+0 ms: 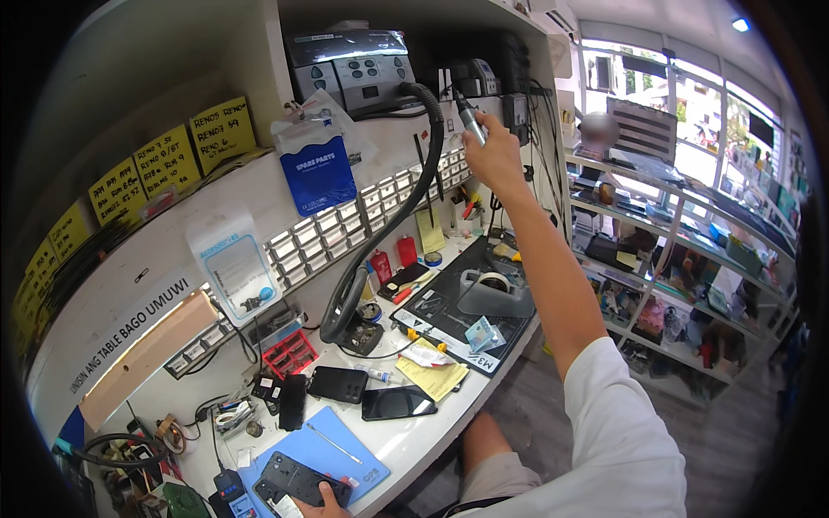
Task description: The person uses a heat gun to warm the back of a smartphone, then uses a metal prying tool to separate the back cover from the frame. The person continues to pry around the edges and lift the back cover to expose the internal components.
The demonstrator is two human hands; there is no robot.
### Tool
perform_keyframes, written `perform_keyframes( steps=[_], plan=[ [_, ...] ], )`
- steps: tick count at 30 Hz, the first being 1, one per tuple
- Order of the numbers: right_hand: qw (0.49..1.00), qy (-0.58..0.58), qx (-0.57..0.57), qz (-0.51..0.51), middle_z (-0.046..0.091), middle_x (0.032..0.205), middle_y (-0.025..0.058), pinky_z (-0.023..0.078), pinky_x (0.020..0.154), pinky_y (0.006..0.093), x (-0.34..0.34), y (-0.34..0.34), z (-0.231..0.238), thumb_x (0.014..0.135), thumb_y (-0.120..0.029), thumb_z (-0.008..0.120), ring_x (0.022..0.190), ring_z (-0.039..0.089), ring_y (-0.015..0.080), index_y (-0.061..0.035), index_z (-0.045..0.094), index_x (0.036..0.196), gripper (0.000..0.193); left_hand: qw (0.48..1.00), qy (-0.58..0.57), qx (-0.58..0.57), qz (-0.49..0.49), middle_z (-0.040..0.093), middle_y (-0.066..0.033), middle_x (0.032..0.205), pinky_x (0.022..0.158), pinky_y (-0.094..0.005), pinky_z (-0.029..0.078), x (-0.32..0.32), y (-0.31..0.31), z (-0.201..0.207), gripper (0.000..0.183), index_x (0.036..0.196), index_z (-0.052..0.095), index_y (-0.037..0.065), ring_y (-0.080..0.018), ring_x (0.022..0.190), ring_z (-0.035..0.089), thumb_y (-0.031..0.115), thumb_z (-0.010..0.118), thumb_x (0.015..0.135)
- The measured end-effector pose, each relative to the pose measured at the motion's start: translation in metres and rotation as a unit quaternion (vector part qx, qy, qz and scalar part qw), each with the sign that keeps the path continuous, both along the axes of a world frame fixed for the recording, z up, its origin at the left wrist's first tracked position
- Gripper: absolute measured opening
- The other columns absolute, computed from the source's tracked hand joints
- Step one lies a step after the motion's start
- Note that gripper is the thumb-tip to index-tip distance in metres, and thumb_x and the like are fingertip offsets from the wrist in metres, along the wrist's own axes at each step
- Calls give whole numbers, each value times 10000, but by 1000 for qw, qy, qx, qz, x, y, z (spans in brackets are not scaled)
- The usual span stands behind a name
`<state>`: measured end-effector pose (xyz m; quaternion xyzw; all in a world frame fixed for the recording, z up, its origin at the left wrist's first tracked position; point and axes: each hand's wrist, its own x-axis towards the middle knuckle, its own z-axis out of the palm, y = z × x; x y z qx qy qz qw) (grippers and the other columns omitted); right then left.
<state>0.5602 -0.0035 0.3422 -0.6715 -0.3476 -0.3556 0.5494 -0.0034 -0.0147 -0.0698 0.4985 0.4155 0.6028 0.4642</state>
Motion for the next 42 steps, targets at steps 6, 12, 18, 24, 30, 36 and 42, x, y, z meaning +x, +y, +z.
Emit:
perform_keyframes(
  steps=[6, 12, 18, 24, 30, 36, 42],
  plan=[
    [998, -27, 51, 37, 771, 1135, 315, 592, 948, 474, -3, 3, 1, 1000, -229, 720, 1063, 766, 475, -12, 676, 1401, 458, 1000, 19, -18, 14, 628, -250, 1427, 994, -424, 609, 1, -2, 8, 681, 1574, 395, -102, -316, 1194, 684, 61, 768, 1029],
    [998, 14, -16, 52, 759, 1101, 330, 558, 959, 538, -19, 0, 14, 995, -179, 700, 1059, 734, 502, -1, 648, 1383, 430, 999, 25, -2, 22, 634, -268, 1431, 1042, -428, 570, 7, -9, 22, 714, 1556, 404, -143, -329, 1215, 674, 134, 795, 1027],
    [997, 35, -57, 25, 761, 1143, 326, 567, 993, 551, -25, -9, -4, 997, -181, 696, 1112, 731, 509, -46, 619, 1440, 469, 997, 67, -7, 47, 655, -267, 1419, 1095, -451, 529, 9, -17, 40, 700, 1522, 452, -148, -343, 1230, 666, 183, 813, 1022],
    [993, 61, -80, 55, 760, 1119, 332, 577, 953, 554, -52, -28, -27, 1011, -206, 681, 1056, 741, 516, -60, 588, 1465, 486, 997, 63, 1, 43, 671, -249, 1392, 1061, -430, 548, 3, -10, 31, 662, 1499, 485, -141, -323, 1205, 676, 175, 814, 1019],
    [997, 20, 14, 67, 778, 956, 272, 599, 801, 441, -52, -32, -55, 1020, -238, 719, 862, 793, 402, -13, 639, 1403, 451, 999, 49, 1, 16, 662, -223, 1405, 1035, -409, 563, 0, -4, 21, 660, 1528, 456, -135, -295, 1195, 677, 130, 792, 1026],
    [997, 13, 34, 64, 776, 940, 237, 585, 758, 432, -7, -2, 11, 1019, -254, 742, 811, 777, 351, -15, 651, 1403, 462, 1000, 16, -11, 23, 648, -223, 1433, 1057, -413, 552, 6, -16, 31, 689, 1559, 425, -134, -299, 1212, 668, 118, 784, 1027],
    [943, 237, 65, 225, 721, 855, 84, 482, 501, 294, -14, 14, 11, 1065, -194, 712, 591, 621, 111, 7, 630, 1381, 383, 998, 33, -33, 29, 645, -215, 1429, 1061, -420, 553, 4, -20, 39, 659, 1565, 421, -117, -302, 1197, 669, 82, 760, 1036]
  ],
)
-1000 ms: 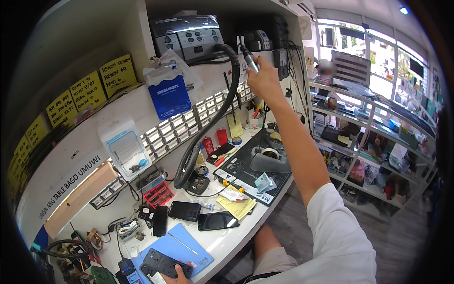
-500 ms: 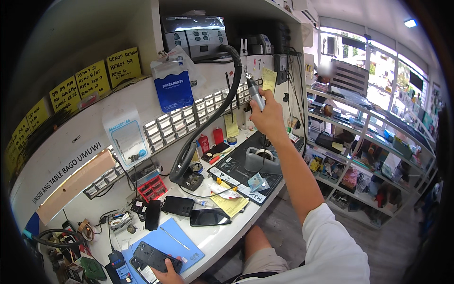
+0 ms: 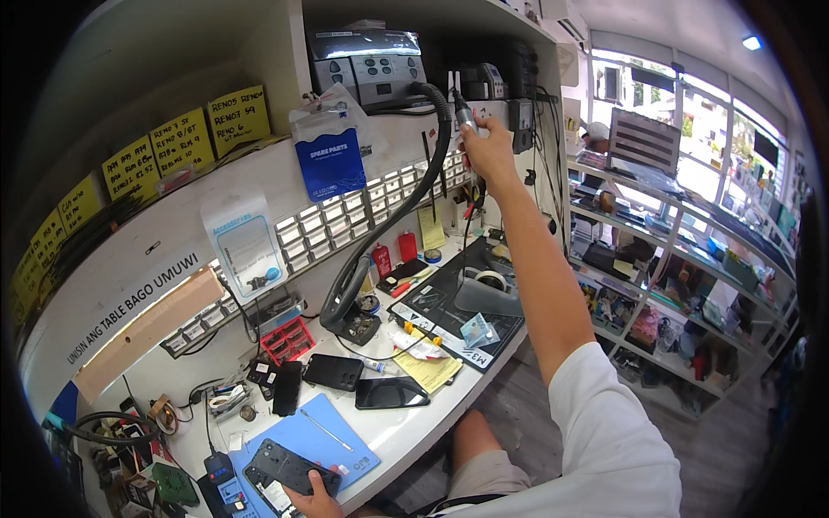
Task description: The person uses a heat gun to warm the back of a smartphone, then uses a metal prying tool to separate the back cover from the frame. The person continues to pry around the edges and lift the back cover to expose the internal components.
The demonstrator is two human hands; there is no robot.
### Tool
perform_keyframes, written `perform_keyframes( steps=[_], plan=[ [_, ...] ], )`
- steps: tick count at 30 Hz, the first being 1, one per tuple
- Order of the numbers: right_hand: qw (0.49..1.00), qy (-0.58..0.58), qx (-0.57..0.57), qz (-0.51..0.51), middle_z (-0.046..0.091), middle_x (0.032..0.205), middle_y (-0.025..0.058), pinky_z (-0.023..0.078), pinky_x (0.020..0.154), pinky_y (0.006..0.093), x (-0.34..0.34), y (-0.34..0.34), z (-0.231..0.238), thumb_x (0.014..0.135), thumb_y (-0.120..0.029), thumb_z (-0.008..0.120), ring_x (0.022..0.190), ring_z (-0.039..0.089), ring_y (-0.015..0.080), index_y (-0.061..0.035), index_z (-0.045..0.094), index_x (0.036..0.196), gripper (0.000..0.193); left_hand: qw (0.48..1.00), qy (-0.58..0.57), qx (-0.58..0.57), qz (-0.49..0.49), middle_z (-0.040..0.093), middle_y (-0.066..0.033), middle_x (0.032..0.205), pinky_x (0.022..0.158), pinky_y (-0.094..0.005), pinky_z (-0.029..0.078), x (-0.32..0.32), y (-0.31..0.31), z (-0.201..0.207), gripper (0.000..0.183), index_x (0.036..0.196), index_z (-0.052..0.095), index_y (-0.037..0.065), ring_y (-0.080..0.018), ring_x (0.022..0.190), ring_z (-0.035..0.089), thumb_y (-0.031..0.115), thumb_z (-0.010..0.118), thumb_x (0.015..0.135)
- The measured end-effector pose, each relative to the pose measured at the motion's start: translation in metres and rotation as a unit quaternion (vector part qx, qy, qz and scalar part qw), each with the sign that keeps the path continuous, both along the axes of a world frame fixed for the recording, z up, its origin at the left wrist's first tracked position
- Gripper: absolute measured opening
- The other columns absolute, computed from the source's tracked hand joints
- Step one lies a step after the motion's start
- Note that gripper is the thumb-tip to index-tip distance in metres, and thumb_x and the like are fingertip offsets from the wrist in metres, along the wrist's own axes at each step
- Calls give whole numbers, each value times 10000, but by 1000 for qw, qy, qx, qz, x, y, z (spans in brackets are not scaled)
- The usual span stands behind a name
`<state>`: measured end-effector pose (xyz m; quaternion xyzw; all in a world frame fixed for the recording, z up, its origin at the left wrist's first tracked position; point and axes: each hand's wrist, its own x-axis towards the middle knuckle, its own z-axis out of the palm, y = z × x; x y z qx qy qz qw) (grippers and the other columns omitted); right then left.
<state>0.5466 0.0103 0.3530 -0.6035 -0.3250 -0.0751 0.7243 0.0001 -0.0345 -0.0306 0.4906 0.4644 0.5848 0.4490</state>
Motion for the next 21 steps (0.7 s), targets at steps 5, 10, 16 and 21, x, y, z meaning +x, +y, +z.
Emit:
perform_keyframes(
  steps=[5, 10, 16, 21],
  plan=[
    [993, 49, 45, 96, 707, 845, 74, 494, 515, 295, 0, -18, -8, 1065, -194, 713, 582, 601, 105, -2, 641, 1299, 311, 997, -66, 2, -27, 656, -219, 1404, 1036, -420, 565, 3, 2, -4, 621, 1539, 449, -112, -303, 1177, 677, 78, 759, 1036],
    [989, 61, 51, 127, 689, 825, 61, 497, 521, 285, 0, -25, -6, 1066, -190, 713, 581, 591, 97, -15, 642, 1279, 285, 999, -43, 15, -16, 653, -217, 1404, 1017, -416, 576, 2, 7, -8, 626, 1536, 454, -110, -300, 1173, 679, 84, 770, 1031],
    [987, 75, 65, 126, 677, 814, 54, 496, 522, 276, -4, -18, -15, 1073, -192, 718, 584, 589, 95, -20, 617, 1328, 324, 999, -50, 19, 2, 653, -212, 1403, 1016, -410, 578, 1, 1, -3, 617, 1528, 462, -112, -293, 1175, 678, 79, 769, 1028],
    [988, 69, 60, 121, 685, 824, 59, 499, 520, 280, -3, -20, -18, 1067, -190, 731, 585, 591, 99, -16, 571, 1415, 421, 997, -80, 1, -11, 658, -211, 1399, 1019, -405, 571, 3, 2, 3, 619, 1520, 474, -117, -284, 1182, 673, 87, 781, 1023]
  ],
)
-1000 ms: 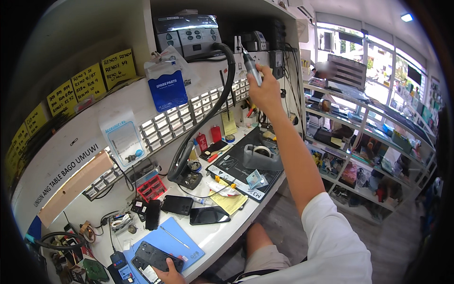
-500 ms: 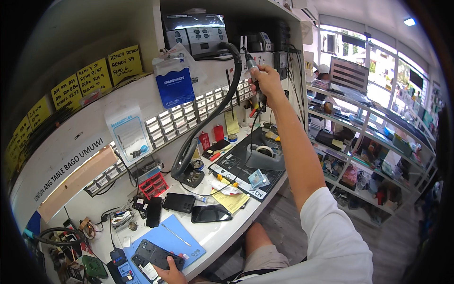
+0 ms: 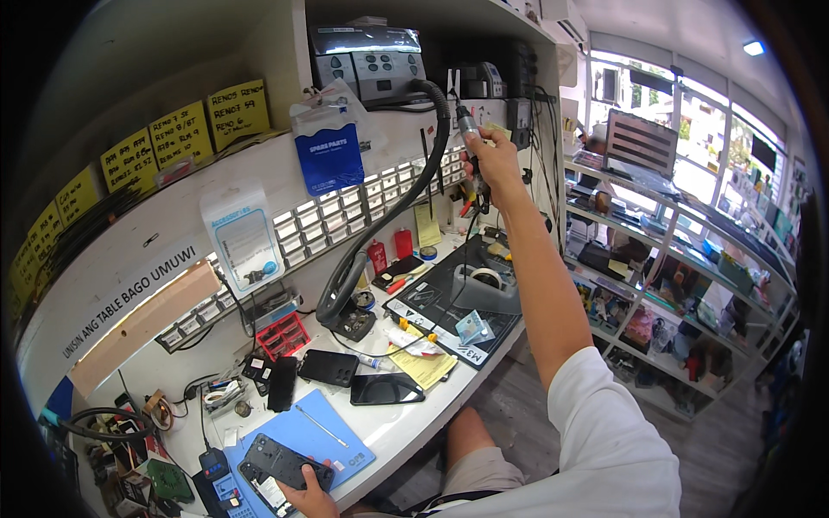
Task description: The person uses a heat gun to warm the back of a smartphone, then uses a metal prying tool to separate the back cover from the frame. The person continues to pry around the edges and lift the back cover to expose the internal components.
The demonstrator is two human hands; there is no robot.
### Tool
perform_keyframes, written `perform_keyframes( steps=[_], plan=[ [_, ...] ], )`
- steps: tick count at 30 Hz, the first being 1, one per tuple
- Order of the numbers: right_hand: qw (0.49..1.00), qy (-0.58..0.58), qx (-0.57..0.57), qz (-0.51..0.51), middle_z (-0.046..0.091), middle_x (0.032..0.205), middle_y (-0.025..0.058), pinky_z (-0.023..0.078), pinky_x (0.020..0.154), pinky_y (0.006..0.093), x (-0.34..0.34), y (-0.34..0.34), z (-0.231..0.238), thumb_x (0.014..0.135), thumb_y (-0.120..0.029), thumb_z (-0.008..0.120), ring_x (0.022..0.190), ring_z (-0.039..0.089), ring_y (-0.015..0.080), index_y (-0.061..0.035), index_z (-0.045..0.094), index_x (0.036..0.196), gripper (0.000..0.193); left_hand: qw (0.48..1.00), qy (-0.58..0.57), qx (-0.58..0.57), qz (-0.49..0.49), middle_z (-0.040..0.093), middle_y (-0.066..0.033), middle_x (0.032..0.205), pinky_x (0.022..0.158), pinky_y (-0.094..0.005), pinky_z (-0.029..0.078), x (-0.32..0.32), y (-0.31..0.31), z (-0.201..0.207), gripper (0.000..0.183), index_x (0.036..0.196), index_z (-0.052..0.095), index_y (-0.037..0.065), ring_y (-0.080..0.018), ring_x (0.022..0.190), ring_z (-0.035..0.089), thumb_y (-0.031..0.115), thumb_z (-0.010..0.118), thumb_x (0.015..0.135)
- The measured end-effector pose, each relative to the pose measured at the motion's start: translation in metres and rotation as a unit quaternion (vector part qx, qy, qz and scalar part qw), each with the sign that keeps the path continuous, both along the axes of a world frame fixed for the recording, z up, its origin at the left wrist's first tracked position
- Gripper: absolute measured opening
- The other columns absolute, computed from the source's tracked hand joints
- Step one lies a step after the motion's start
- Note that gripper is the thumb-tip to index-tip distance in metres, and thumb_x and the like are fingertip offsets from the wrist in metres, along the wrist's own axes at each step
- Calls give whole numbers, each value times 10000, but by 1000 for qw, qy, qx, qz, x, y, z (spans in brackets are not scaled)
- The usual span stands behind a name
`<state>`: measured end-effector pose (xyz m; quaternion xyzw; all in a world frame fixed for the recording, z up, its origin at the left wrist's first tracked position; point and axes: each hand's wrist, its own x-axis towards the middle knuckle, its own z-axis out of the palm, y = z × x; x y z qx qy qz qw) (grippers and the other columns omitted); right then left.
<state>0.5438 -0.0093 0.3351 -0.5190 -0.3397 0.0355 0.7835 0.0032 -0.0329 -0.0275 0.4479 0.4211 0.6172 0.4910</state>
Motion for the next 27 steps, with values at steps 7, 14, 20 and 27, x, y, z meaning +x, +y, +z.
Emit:
perform_keyframes(
  steps=[7, 14, 20, 27],
  plan=[
    [1000, -14, 6, -10, 692, 835, 71, 490, 518, 282, -4, 1, -4, 1058, -200, 744, 582, 595, 108, -1, 563, 1434, 462, 999, 41, 27, 13, 667, -212, 1393, 1038, -404, 555, -1, 1, -1, 634, 1516, 475, -122, -292, 1180, 670, 111, 796, 1022],
    [1000, -8, 5, -15, 694, 841, 73, 484, 518, 285, -9, 1, -3, 1058, -203, 743, 582, 597, 112, -6, 578, 1434, 455, 999, 34, 21, 14, 675, -212, 1377, 1019, -402, 561, -2, 4, -5, 632, 1511, 482, -125, -287, 1158, 676, 121, 796, 1022],
    [1000, -3, 0, -25, 696, 844, 68, 489, 526, 281, -11, 2, -7, 1063, -216, 740, 595, 602, 110, -10, 585, 1437, 454, 999, 50, 3, 20, 670, -213, 1376, 1006, -407, 574, -3, 3, -2, 633, 1526, 463, -122, -289, 1146, 681, 101, 783, 1027],
    [999, -15, -34, -25, 702, 862, 77, 493, 537, 270, -28, -14, -34, 1071, -235, 729, 605, 610, 107, -33, 569, 1454, 462, 999, -9, 16, 36, 687, -243, 1314, 962, -449, 606, 0, 8, -16, 609, 1413, 545, -172, -321, 1112, 699, 161, 827, 988]
  ],
)
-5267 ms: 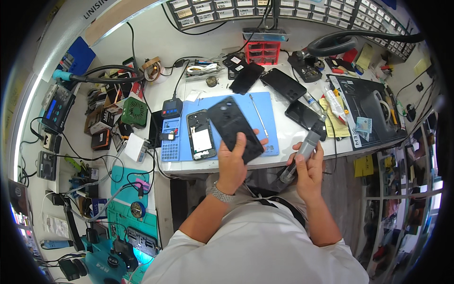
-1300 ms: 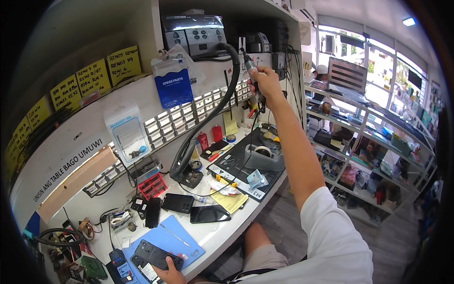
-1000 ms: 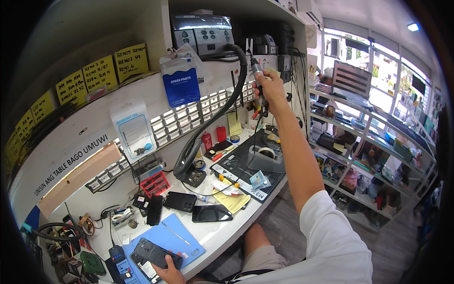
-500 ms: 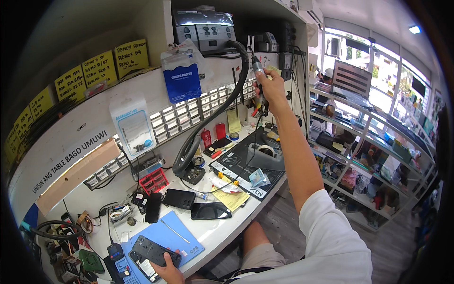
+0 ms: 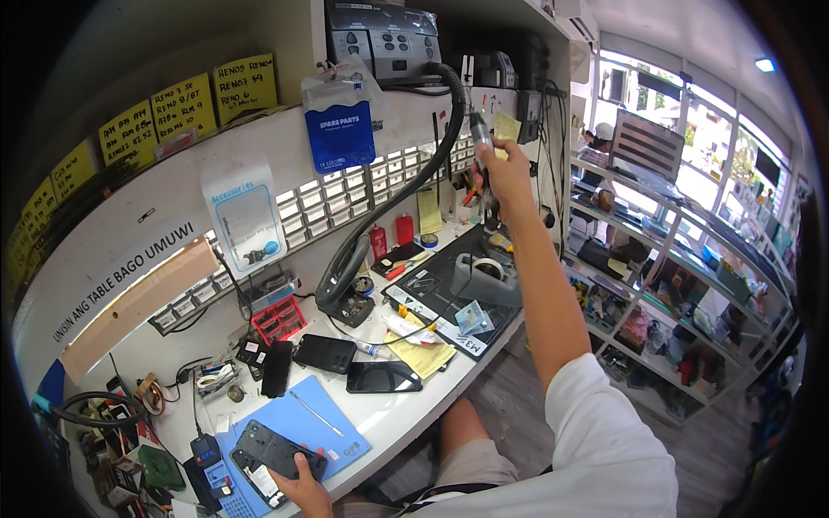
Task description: The person uses a heat gun to warm the back of a smartphone, then uses a metal prying tool to separate the back cover from the frame. The person continues to pry around the edges and lift the back cover to expose the internal components.
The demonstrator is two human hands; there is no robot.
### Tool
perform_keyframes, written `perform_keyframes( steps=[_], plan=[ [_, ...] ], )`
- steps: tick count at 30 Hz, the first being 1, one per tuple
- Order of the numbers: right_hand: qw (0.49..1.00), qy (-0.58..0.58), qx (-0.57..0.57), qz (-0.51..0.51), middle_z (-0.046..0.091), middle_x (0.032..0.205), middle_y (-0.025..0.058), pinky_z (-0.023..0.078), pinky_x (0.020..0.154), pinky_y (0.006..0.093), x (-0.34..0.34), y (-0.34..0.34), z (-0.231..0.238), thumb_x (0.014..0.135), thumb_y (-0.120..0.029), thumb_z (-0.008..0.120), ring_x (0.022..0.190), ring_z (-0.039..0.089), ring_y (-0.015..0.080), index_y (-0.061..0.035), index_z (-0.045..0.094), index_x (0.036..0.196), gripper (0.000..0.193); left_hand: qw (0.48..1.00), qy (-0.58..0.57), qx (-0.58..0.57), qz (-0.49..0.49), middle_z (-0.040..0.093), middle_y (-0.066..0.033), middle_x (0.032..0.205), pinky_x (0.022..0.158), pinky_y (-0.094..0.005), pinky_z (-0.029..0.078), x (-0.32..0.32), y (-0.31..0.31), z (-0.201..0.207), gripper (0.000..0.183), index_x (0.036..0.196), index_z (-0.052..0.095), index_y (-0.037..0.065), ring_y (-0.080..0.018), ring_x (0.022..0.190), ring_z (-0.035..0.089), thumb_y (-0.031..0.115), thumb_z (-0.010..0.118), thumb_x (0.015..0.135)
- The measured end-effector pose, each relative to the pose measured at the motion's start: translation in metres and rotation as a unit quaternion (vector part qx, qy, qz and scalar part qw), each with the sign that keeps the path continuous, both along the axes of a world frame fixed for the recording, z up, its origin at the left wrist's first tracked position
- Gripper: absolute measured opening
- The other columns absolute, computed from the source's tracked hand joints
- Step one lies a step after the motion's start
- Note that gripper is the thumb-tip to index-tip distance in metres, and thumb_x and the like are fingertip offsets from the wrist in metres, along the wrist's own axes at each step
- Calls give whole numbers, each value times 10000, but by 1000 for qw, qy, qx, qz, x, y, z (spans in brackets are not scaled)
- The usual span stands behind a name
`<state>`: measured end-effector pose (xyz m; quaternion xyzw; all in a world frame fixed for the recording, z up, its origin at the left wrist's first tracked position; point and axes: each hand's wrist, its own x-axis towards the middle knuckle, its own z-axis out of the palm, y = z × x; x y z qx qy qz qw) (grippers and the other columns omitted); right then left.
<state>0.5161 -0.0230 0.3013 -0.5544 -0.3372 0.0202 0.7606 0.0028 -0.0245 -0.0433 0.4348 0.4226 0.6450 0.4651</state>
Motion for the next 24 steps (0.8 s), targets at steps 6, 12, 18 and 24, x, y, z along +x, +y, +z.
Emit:
perform_keyframes(
  steps=[6, 12, 18, 24],
  plan=[
    [997, 66, 39, 31, 713, 905, 103, 490, 569, 268, -54, -55, -115, 1071, -242, 738, 618, 603, 108, -39, 533, 1485, 505, 990, -110, -44, -83, 589, -169, 1390, 850, -530, 701, -6, 7, -6, 614, 1597, 350, 61, -276, 1159, 687, -16, 640, 1061],
    [994, -4, 29, 110, 738, 973, 136, 551, 674, 283, -162, -119, -251, 1052, -129, 760, 752, 675, 143, -4, 541, 1485, 502, 983, -166, -47, -58, 698, -177, 1238, 787, -512, 701, -3, 0, 12, 548, 1542, 401, 137, -371, 973, 781, 54, 671, 1072],
    [919, -235, -155, 278, 755, 958, 165, 585, 757, 323, -250, -152, -310, 891, -55, 892, 825, 741, 255, 65, 729, 1266, 426, 975, -153, -74, -140, 725, -210, 1218, 786, -491, 741, 1, -3, 43, 422, 1484, 418, 139, -413, 978, 806, 140, 633, 1122],
    [874, -252, -189, 369, 757, 959, 157, 581, 710, 352, -279, -146, -322, 876, -10, 873, 783, 726, 322, 13, 727, 1316, 464, 982, -126, -51, -130, 700, -183, 1253, 856, -528, 734, 8, -12, 56, 429, 1481, 433, 111, -359, 1071, 783, 110, 646, 1109]
  ],
)
